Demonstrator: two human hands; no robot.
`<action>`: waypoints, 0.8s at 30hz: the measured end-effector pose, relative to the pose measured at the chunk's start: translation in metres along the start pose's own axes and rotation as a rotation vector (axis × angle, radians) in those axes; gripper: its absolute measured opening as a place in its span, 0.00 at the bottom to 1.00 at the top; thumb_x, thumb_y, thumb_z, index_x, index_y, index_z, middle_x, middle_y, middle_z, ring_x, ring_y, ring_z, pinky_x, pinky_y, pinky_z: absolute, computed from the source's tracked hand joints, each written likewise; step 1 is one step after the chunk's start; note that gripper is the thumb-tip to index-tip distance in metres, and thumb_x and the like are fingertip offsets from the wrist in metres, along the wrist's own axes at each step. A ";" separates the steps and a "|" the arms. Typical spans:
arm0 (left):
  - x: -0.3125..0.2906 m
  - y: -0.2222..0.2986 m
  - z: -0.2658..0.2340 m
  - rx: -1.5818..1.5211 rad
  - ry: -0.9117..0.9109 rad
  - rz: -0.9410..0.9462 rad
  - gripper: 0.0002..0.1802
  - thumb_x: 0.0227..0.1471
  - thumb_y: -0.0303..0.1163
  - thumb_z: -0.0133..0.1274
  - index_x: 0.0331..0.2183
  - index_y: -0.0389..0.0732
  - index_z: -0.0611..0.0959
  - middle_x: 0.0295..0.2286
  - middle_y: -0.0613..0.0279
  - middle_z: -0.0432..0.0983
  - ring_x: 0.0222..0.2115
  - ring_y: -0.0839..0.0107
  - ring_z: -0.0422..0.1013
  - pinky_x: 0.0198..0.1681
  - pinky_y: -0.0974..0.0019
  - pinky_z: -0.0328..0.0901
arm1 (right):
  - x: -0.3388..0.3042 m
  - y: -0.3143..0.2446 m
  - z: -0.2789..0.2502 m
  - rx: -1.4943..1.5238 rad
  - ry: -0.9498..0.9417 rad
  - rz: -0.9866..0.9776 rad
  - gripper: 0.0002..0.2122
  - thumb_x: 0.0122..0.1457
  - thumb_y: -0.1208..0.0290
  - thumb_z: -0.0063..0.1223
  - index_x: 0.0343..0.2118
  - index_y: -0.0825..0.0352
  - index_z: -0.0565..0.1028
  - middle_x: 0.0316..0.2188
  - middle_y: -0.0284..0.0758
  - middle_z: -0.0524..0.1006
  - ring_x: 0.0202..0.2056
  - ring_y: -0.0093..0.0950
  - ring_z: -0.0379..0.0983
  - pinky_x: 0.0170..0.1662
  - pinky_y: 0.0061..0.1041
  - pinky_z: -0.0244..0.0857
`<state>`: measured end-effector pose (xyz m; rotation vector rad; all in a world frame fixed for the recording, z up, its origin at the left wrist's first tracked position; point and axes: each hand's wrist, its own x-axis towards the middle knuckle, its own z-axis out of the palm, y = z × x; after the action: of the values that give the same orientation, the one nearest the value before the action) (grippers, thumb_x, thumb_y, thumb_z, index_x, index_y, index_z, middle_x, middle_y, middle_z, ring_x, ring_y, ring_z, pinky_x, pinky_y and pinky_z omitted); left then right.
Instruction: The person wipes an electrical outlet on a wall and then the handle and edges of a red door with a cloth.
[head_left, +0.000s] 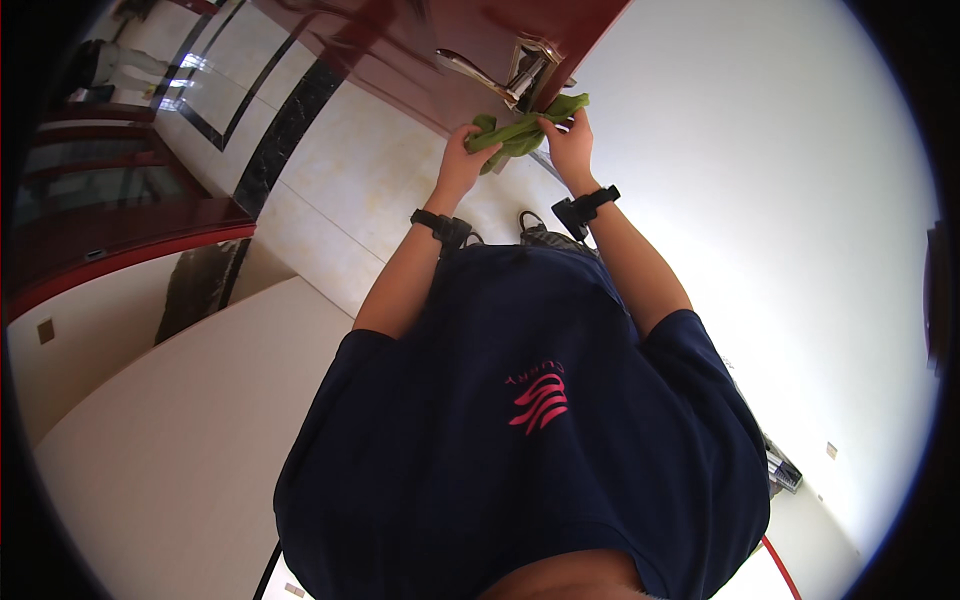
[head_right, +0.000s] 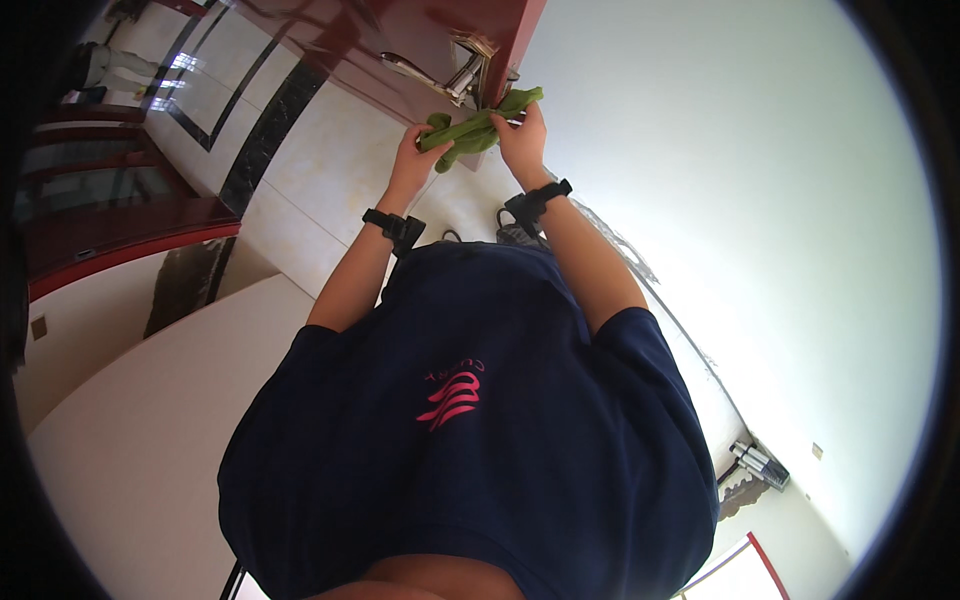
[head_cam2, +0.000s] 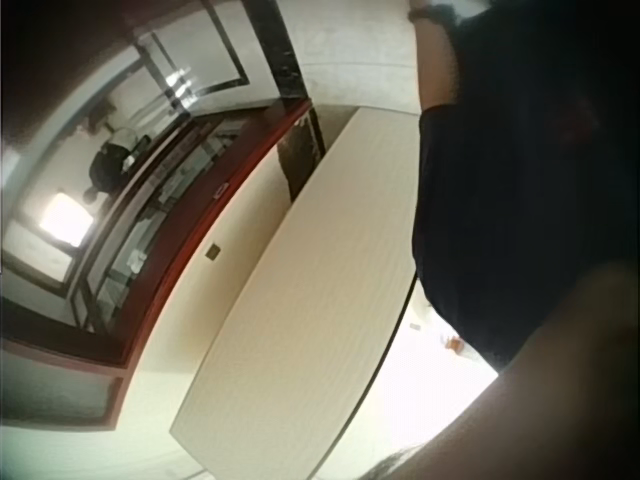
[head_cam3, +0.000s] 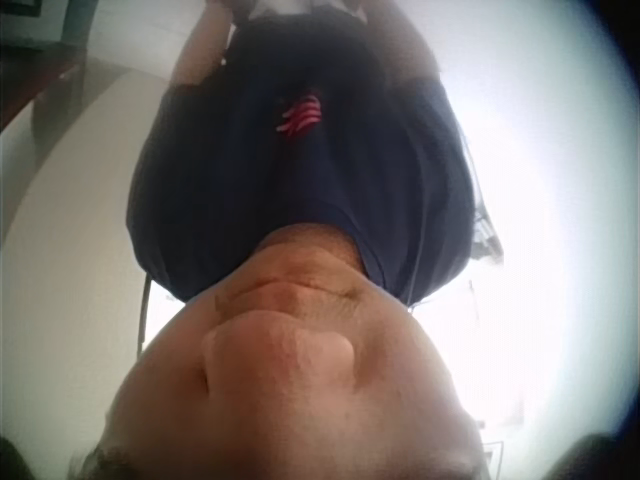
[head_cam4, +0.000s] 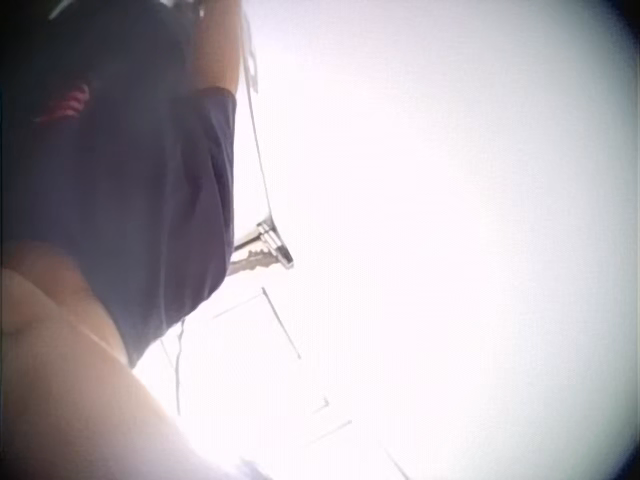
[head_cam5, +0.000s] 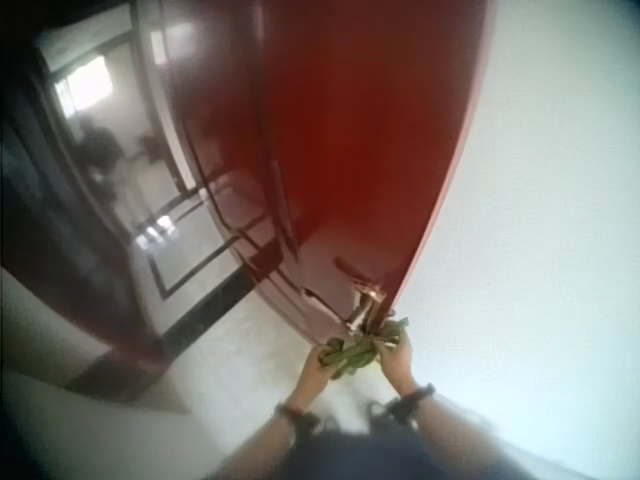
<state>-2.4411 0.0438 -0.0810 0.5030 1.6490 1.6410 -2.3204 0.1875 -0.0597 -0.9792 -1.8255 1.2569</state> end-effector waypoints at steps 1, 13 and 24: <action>0.002 -0.008 -0.003 0.003 0.006 0.002 0.19 0.45 0.25 0.62 0.39 0.33 0.73 0.36 0.59 0.72 0.35 0.70 0.70 0.40 0.69 0.65 | -0.001 -0.001 0.000 0.060 0.015 0.025 0.15 0.49 0.75 0.61 0.38 0.72 0.71 0.34 0.41 0.77 0.35 0.32 0.76 0.36 0.28 0.72; -0.012 0.045 0.029 0.118 0.457 0.876 0.24 0.45 0.14 0.49 0.47 0.38 0.70 0.44 0.55 0.61 0.45 0.61 0.62 0.50 0.67 0.58 | -0.047 -0.044 -0.023 0.300 0.118 -0.490 0.14 0.48 0.78 0.61 0.38 0.69 0.71 0.33 0.40 0.73 0.35 0.36 0.71 0.39 0.31 0.65; 0.048 0.090 0.021 -0.101 0.088 0.551 0.21 0.53 0.20 0.49 0.49 0.40 0.70 0.44 0.61 0.71 0.44 0.71 0.68 0.47 0.70 0.64 | 0.000 -0.103 0.008 -0.295 -0.186 -0.717 0.25 0.45 0.79 0.57 0.50 0.66 0.67 0.44 0.48 0.69 0.43 0.48 0.68 0.45 0.40 0.66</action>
<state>-2.4775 0.1023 -0.0026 0.9031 1.5629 2.1553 -2.3470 0.1592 0.0364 -0.2793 -2.2613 0.6595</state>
